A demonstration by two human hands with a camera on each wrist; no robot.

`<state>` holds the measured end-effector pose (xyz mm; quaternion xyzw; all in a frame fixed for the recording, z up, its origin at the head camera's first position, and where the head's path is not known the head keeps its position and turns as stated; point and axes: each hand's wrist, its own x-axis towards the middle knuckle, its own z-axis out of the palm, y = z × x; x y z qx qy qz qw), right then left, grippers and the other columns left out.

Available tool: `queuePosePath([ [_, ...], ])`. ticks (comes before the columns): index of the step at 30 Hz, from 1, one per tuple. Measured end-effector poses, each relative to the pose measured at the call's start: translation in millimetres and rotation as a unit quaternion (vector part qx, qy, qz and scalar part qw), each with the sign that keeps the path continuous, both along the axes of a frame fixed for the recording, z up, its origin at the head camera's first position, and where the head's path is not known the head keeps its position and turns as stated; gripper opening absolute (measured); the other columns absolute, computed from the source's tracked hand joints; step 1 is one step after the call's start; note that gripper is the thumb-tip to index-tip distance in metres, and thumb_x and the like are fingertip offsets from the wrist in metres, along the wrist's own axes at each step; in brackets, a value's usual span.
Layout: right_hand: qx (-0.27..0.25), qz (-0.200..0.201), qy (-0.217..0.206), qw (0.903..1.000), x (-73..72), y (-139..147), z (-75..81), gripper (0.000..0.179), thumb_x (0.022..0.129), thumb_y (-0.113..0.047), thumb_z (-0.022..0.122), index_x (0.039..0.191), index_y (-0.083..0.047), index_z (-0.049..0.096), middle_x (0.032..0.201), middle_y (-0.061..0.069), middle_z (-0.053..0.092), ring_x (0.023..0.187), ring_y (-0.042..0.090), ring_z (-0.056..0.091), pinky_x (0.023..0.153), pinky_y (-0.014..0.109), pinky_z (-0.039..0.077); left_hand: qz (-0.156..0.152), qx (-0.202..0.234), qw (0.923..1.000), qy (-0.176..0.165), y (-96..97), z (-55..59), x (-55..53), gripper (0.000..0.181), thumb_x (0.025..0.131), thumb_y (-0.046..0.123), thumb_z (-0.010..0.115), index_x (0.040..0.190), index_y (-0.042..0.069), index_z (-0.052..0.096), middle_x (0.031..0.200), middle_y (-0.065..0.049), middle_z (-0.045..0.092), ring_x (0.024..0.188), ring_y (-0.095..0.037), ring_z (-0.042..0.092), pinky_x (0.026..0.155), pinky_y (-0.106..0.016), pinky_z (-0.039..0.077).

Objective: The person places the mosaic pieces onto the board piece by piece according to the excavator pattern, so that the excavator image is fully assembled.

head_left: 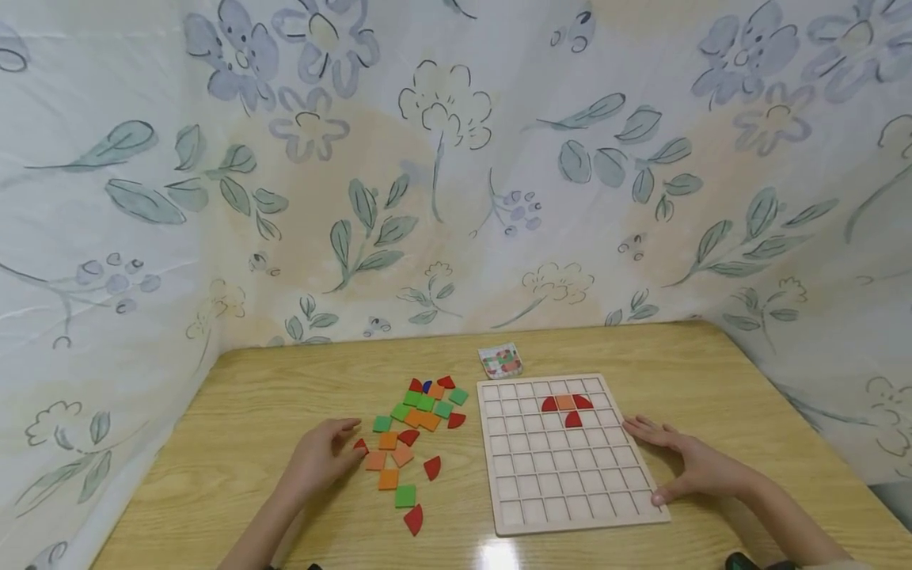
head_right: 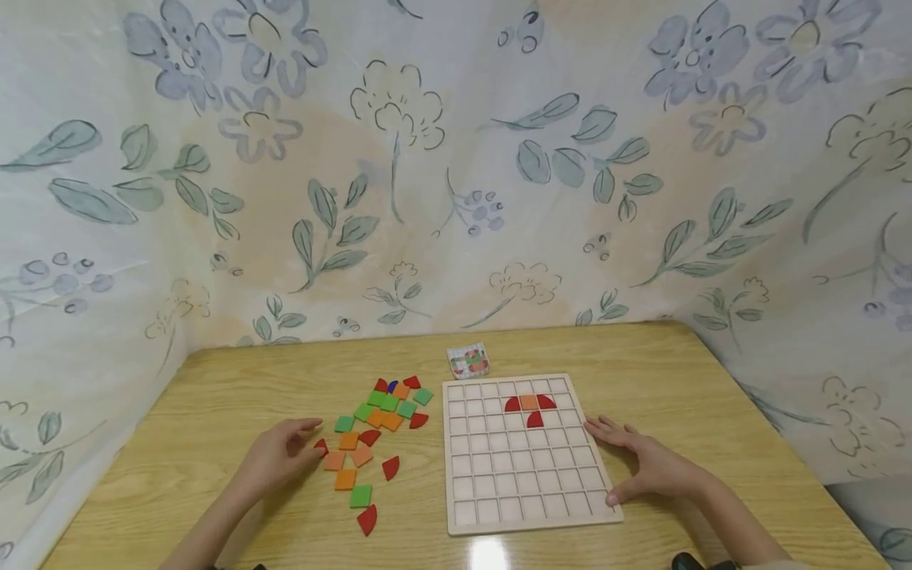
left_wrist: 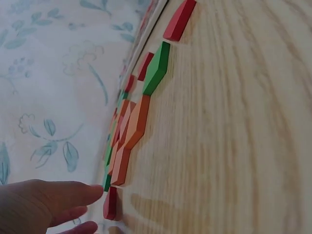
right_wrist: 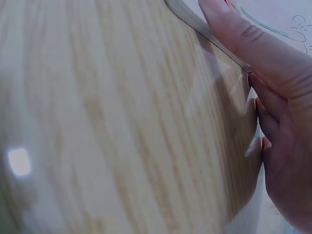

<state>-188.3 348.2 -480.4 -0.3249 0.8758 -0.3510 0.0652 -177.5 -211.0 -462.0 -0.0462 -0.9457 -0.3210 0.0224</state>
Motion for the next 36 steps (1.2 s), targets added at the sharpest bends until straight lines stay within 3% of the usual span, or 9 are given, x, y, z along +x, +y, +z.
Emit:
queuePosePath([
  [4, -0.002, 0.001, 0.005, 1.0, -0.5, 2, 1.8, 0.092, 0.064, -0.03, 0.082, 0.14, -0.004, 0.037, 0.146, 0.022, 0.028, 0.132, -0.015, 0.011, 0.098, 0.0, 0.001, 0.021, -0.016, 0.9994, -0.024, -0.2, 2.0, 1.5, 0.041, 0.074, 0.02, 0.077, 0.11, 0.005, 0.065, 0.096, -0.003, 0.062, 0.083, -0.015, 0.054, 0.075, -0.035, 0.046],
  [11, 0.001, -0.013, -0.023, 0.9996, -1.5, 3, 4.3, 0.092, 0.064, -0.03, 0.082, 0.141, -0.006, 0.037, 0.144, 0.027, 0.027, 0.13, -0.018, 0.01, 0.096, -0.001, 0.0, 0.015, -0.019, 0.9995, -0.019, 2.1, 3.1, 1.1, 0.024, 0.075, 0.013, 0.075, 0.098, 0.01, 0.07, 0.09, -0.001, 0.062, 0.078, -0.012, 0.053, 0.07, -0.031, 0.046],
  [19, 0.0, -0.012, -0.035, 0.9993, 0.4, 3, 1.0, 0.092, 0.065, -0.029, 0.082, 0.141, -0.006, 0.036, 0.145, 0.027, 0.025, 0.13, -0.018, 0.009, 0.097, -0.001, -0.001, 0.025, -0.013, 0.9993, -0.024, 5.2, -0.5, 3.2, 0.022, 0.074, 0.02, 0.076, 0.095, 0.012, 0.072, 0.085, 0.002, 0.061, 0.075, -0.011, 0.049, 0.067, -0.028, 0.042],
  [26, 0.002, -0.019, -0.046, 0.9988, 1.4, 3, 0.1, 0.093, 0.065, -0.03, 0.081, 0.142, -0.007, 0.035, 0.144, 0.028, 0.024, 0.129, -0.02, 0.008, 0.095, -0.002, -0.001, 0.043, 0.047, 0.9974, -0.032, 21.2, 8.6, -2.3, 0.027, 0.074, 0.023, 0.077, 0.098, 0.012, 0.071, 0.084, 0.003, 0.064, 0.07, -0.01, 0.051, 0.062, -0.023, 0.044],
  [31, 0.006, -0.024, -0.05, 0.9984, 0.2, 2, 0.1, 0.093, 0.064, -0.031, 0.082, 0.142, -0.007, 0.035, 0.144, 0.029, 0.024, 0.128, -0.021, 0.008, 0.095, -0.002, -0.001, 0.007, 0.095, 0.9951, -0.025, 54.7, 16.5, -8.9, 0.025, 0.072, 0.022, 0.078, 0.094, 0.012, 0.072, 0.081, 0.003, 0.063, 0.067, -0.01, 0.051, 0.058, -0.021, 0.044],
  [36, 0.005, -0.022, -0.051, 0.9984, -1.1, 0, 0.8, 0.093, 0.064, -0.032, 0.081, 0.142, -0.008, 0.036, 0.145, 0.028, 0.024, 0.129, -0.02, 0.007, 0.095, -0.001, -0.002, -0.056, 0.107, 0.9927, -0.01, 90.4, 14.8, -17.5, 0.025, 0.074, 0.022, 0.077, 0.095, 0.011, 0.072, 0.078, 0.005, 0.062, 0.066, -0.009, 0.051, 0.058, -0.02, 0.045],
])
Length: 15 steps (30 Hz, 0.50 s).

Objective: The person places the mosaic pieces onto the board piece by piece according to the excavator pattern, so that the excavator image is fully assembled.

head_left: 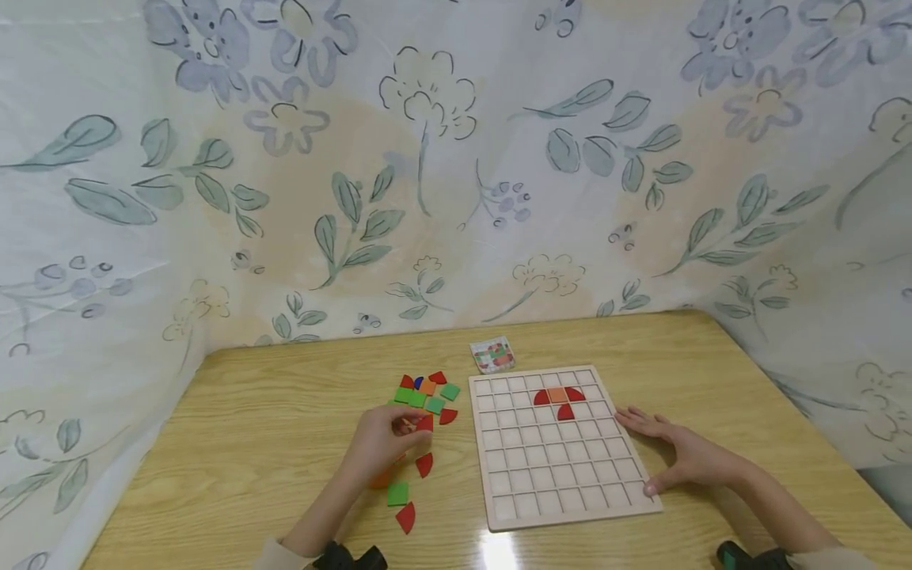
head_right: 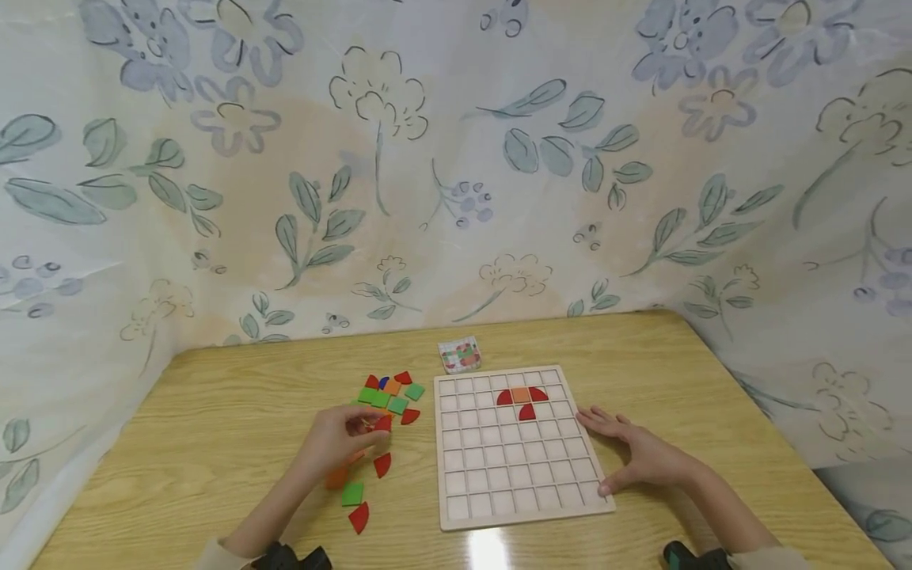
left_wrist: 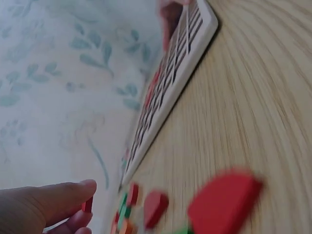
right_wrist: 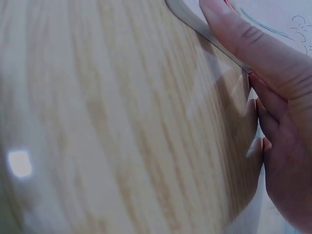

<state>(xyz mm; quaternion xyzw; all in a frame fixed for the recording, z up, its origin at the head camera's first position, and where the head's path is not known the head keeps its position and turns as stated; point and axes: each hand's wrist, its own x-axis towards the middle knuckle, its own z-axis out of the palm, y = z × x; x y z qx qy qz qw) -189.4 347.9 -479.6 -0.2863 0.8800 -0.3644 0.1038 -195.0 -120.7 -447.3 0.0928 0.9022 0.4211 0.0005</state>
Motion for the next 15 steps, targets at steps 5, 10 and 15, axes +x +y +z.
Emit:
queuePosePath([
  [5, 0.003, 0.001, 0.001, 1.0, -1.2, -1, 1.1, 0.094, 0.064, -0.033, 0.081, 0.142, -0.008, 0.035, 0.145, 0.028, 0.023, 0.129, -0.019, 0.006, 0.096, -0.001, -0.003, -0.042, 0.009, 0.999, 0.012, 31.0, -1.4, -7.8, 0.027, 0.075, 0.026, 0.076, 0.097, 0.011, 0.071, 0.075, 0.007, 0.06, 0.065, -0.01, 0.05, 0.057, -0.02, 0.043],
  [10, 0.003, 0.0, -0.007, 1.0, -1.9, 0, 1.0, 0.095, 0.063, -0.034, 0.081, 0.142, -0.009, 0.035, 0.146, 0.028, 0.021, 0.13, -0.019, 0.006, 0.096, -0.001, -0.003, -0.057, 0.004, 0.9982, 0.017, 53.5, 0.7, -16.8, 0.026, 0.076, 0.029, 0.075, 0.096, 0.013, 0.071, 0.075, 0.007, 0.059, 0.064, -0.009, 0.048, 0.054, -0.019, 0.041],
  [15, -0.003, 0.004, 0.002, 1.0, -0.6, 1, 0.5, 0.094, 0.064, -0.032, 0.081, 0.142, -0.007, 0.035, 0.146, 0.028, 0.022, 0.13, -0.018, 0.007, 0.096, -0.001, -0.003, -0.056, 0.017, 0.9983, 0.003, 66.6, 0.6, -24.5, 0.025, 0.076, 0.029, 0.075, 0.096, 0.015, 0.071, 0.081, 0.006, 0.064, 0.063, -0.01, 0.049, 0.052, -0.02, 0.04],
])
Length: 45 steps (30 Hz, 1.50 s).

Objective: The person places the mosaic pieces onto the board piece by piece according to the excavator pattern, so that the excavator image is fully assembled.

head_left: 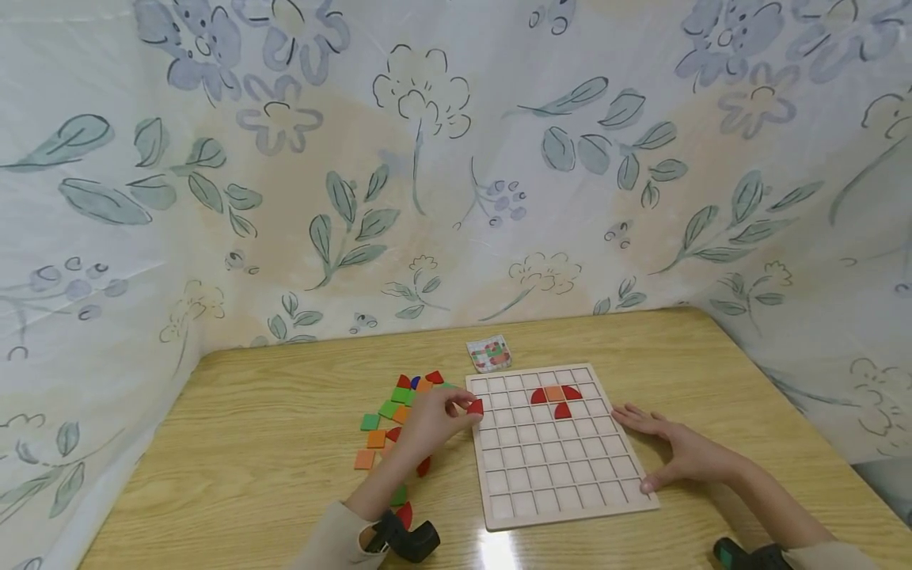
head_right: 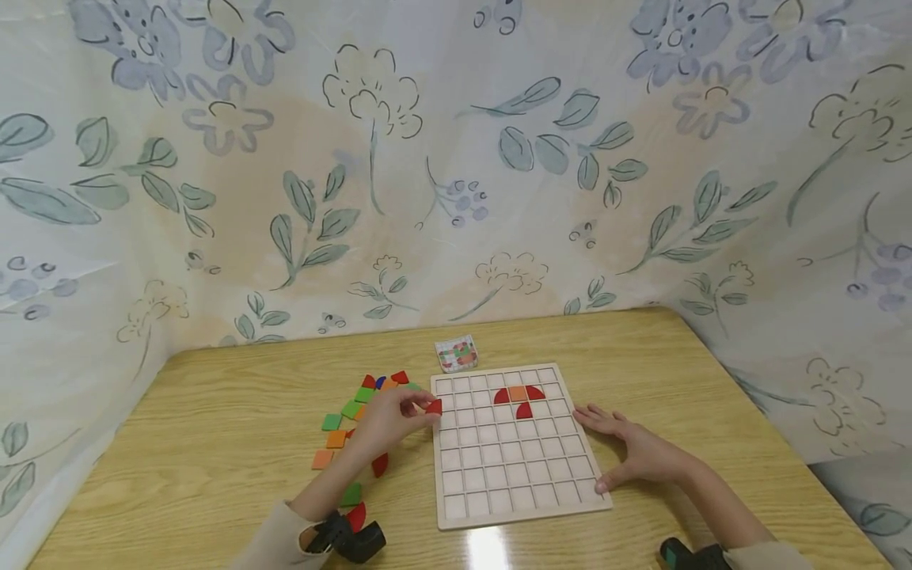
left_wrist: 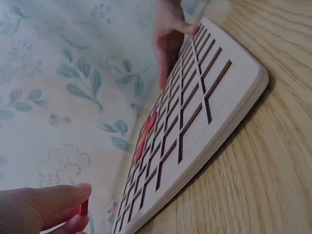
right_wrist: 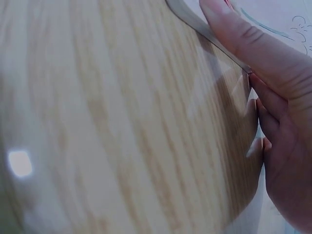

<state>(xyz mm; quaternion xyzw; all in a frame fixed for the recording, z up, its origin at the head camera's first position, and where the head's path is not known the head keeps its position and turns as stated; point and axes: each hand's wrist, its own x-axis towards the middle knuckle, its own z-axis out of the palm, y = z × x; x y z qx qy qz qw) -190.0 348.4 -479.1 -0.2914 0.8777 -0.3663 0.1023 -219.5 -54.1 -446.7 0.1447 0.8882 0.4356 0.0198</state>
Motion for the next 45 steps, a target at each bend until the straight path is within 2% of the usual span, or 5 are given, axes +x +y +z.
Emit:
queuePosePath([
  [5, -0.001, -0.003, -0.011, 0.9999, -0.4, 0, -0.1, 0.094, 0.064, -0.031, 0.081, 0.142, -0.008, 0.034, 0.146, 0.027, 0.021, 0.13, -0.019, 0.006, 0.095, -0.001, -0.003, 0.011, 0.001, 0.9997, -0.021, 5.0, -3.6, -5.3, 0.024, 0.076, 0.029, 0.075, 0.096, 0.017, 0.071, 0.082, 0.007, 0.063, 0.064, -0.012, 0.048, 0.052, -0.021, 0.039],
  [18, 0.0, -0.005, -0.013, 0.9999, 0.9, -1, 1.1, 0.094, 0.065, -0.031, 0.081, 0.143, -0.009, 0.034, 0.147, 0.025, 0.022, 0.129, -0.02, 0.006, 0.095, -0.002, -0.003, -0.019, -0.047, 0.9987, 0.0, 13.5, -20.1, -10.6, 0.022, 0.075, 0.024, 0.077, 0.09, 0.01, 0.071, 0.079, 0.003, 0.062, 0.069, -0.008, 0.051, 0.061, -0.02, 0.044],
  [25, -0.004, -0.003, -0.017, 0.9999, 1.7, -2, 3.1, 0.092, 0.066, -0.031, 0.08, 0.143, -0.009, 0.034, 0.149, 0.02, 0.022, 0.129, -0.019, 0.006, 0.095, -0.002, -0.003, -0.02, -0.079, 0.9966, 0.007, 18.9, -18.0, -10.5, 0.021, 0.075, 0.025, 0.076, 0.092, 0.012, 0.072, 0.079, 0.004, 0.061, 0.071, -0.008, 0.05, 0.062, -0.021, 0.042],
  [36, -0.009, 0.0, -0.018, 0.9998, 0.9, -2, 3.4, 0.092, 0.066, -0.028, 0.081, 0.143, -0.008, 0.034, 0.15, 0.017, 0.021, 0.129, -0.019, 0.006, 0.094, -0.002, -0.002, -0.026, -0.082, 0.9962, 0.014, 23.3, -15.2, -9.1, 0.011, 0.08, 0.021, 0.072, 0.086, 0.013, 0.074, 0.077, 0.007, 0.064, 0.07, -0.007, 0.051, 0.06, -0.02, 0.042],
  [45, -0.003, -0.004, -0.013, 0.9999, 0.2, -2, 4.0, 0.094, 0.064, -0.029, 0.082, 0.142, -0.006, 0.034, 0.146, 0.029, 0.021, 0.129, -0.02, 0.006, 0.095, -0.001, -0.002, -0.023, -0.087, 0.9953, 0.036, 24.3, -19.1, -9.2, 0.009, 0.079, 0.022, 0.073, 0.083, 0.014, 0.074, 0.075, 0.007, 0.063, 0.066, -0.006, 0.048, 0.058, -0.019, 0.04],
])
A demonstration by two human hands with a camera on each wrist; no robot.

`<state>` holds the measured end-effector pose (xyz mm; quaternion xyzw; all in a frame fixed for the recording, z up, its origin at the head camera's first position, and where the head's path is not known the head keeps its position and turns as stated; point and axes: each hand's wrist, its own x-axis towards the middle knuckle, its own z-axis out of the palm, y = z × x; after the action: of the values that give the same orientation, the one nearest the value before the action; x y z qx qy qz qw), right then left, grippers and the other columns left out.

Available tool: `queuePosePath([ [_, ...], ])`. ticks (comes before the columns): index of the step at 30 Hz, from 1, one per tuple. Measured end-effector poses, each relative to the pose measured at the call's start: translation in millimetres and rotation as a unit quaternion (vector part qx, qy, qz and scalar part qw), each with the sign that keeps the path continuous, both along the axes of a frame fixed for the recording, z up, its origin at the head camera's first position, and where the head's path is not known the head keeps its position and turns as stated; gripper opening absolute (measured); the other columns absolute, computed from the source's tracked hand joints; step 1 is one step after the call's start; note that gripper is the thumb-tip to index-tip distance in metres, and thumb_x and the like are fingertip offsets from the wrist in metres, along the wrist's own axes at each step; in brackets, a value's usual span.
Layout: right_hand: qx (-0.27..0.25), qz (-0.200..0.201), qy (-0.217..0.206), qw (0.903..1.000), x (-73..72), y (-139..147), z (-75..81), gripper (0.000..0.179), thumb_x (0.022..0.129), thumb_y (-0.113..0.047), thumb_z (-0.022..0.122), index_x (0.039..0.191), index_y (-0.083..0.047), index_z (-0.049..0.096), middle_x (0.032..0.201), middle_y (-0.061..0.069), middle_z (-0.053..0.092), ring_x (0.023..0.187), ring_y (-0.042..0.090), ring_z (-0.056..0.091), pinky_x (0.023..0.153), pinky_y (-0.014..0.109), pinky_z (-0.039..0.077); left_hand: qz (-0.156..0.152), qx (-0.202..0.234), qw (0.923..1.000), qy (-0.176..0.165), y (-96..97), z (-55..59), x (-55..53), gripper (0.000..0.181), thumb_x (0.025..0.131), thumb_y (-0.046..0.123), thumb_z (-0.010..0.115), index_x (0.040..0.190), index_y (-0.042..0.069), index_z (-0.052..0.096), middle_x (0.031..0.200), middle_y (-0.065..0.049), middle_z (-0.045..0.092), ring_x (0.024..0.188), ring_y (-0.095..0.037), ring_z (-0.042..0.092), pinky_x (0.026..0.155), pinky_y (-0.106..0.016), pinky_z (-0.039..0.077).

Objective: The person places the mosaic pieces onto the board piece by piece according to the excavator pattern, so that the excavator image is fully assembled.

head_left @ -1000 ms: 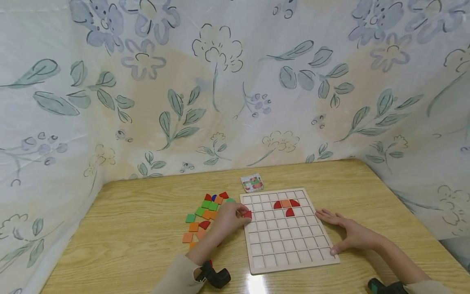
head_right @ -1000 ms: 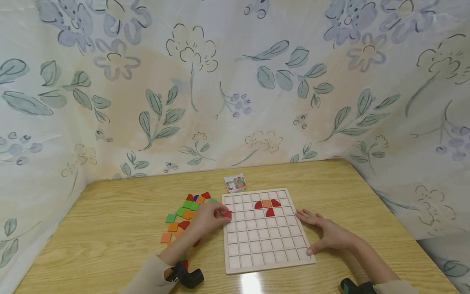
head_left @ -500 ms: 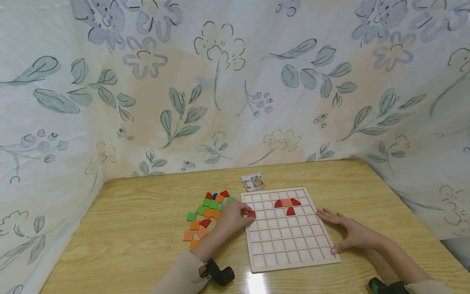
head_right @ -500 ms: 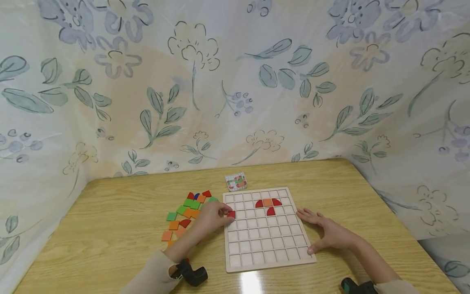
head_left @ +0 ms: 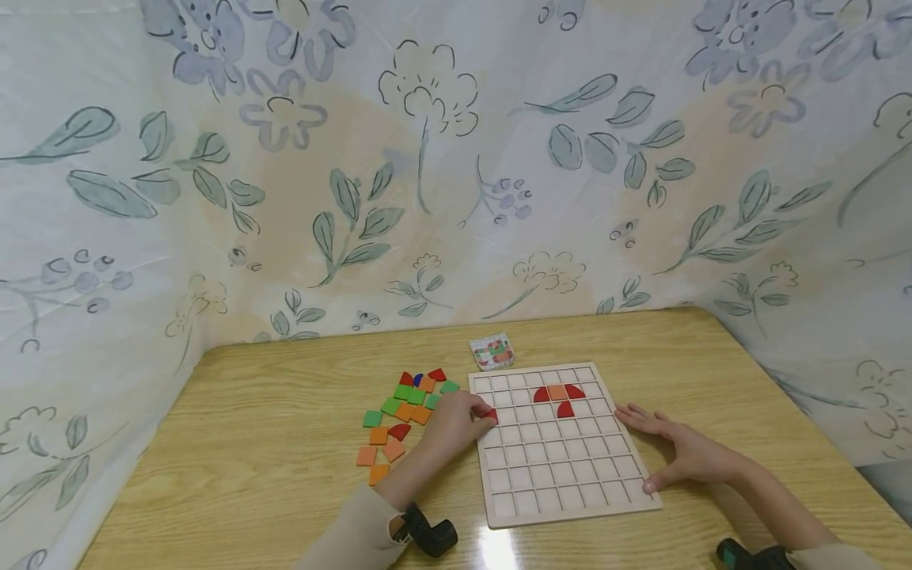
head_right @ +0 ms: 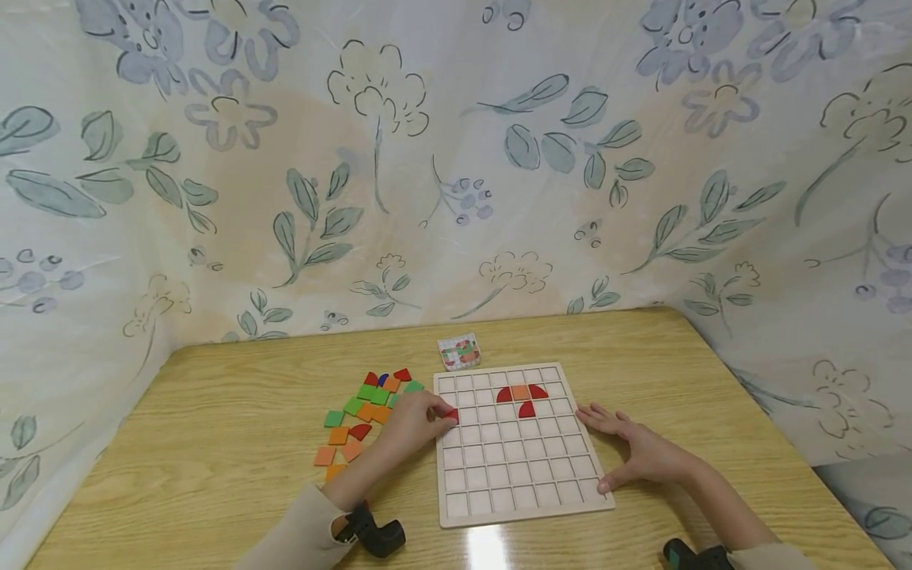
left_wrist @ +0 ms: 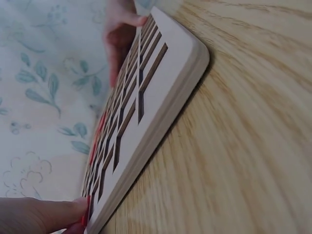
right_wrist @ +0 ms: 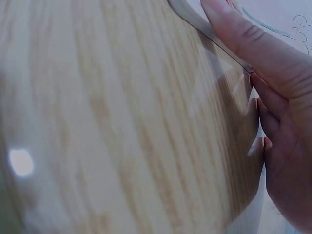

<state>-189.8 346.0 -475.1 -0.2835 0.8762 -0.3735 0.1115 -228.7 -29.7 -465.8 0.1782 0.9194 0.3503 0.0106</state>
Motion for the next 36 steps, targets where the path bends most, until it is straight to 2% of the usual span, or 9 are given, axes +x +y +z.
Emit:
queuePosePath([
  [7, 0.002, -0.001, -0.003, 1.0, 0.0, -0.1, -0.6, 0.094, 0.064, -0.029, 0.082, 0.142, -0.006, 0.034, 0.146, 0.029, 0.021, 0.129, -0.02, 0.006, 0.095, -0.001, -0.002, 0.006, 0.002, 0.9999, -0.011, 0.0, -0.9, 0.4, 0.013, 0.077, 0.023, 0.075, 0.084, 0.013, 0.074, 0.077, 0.006, 0.062, 0.068, -0.007, 0.048, 0.059, -0.02, 0.041],
  [18, 0.009, 0.002, 0.007, 0.9999, -1.4, 0.1, -2.7, 0.095, 0.063, -0.031, 0.082, 0.142, -0.006, 0.035, 0.145, 0.029, 0.022, 0.13, -0.019, 0.006, 0.096, -0.001, -0.003, 0.008, -0.006, 0.9999, 0.006, 0.0, 0.0, 2.2, 0.018, 0.075, 0.027, 0.077, 0.085, 0.012, 0.074, 0.076, 0.004, 0.061, 0.068, -0.007, 0.048, 0.061, -0.02, 0.042],
  [36, 0.0, 0.012, 0.015, 0.9998, -0.4, 0.7, -2.5, 0.093, 0.065, -0.028, 0.081, 0.142, -0.005, 0.035, 0.145, 0.028, 0.022, 0.131, -0.017, 0.006, 0.097, 0.0, -0.003, 0.013, -0.007, 0.9999, -0.005, 2.9, -0.1, 1.5, 0.021, 0.074, 0.028, 0.078, 0.085, 0.012, 0.073, 0.075, 0.004, 0.063, 0.066, -0.007, 0.048, 0.059, -0.02, 0.041],
])
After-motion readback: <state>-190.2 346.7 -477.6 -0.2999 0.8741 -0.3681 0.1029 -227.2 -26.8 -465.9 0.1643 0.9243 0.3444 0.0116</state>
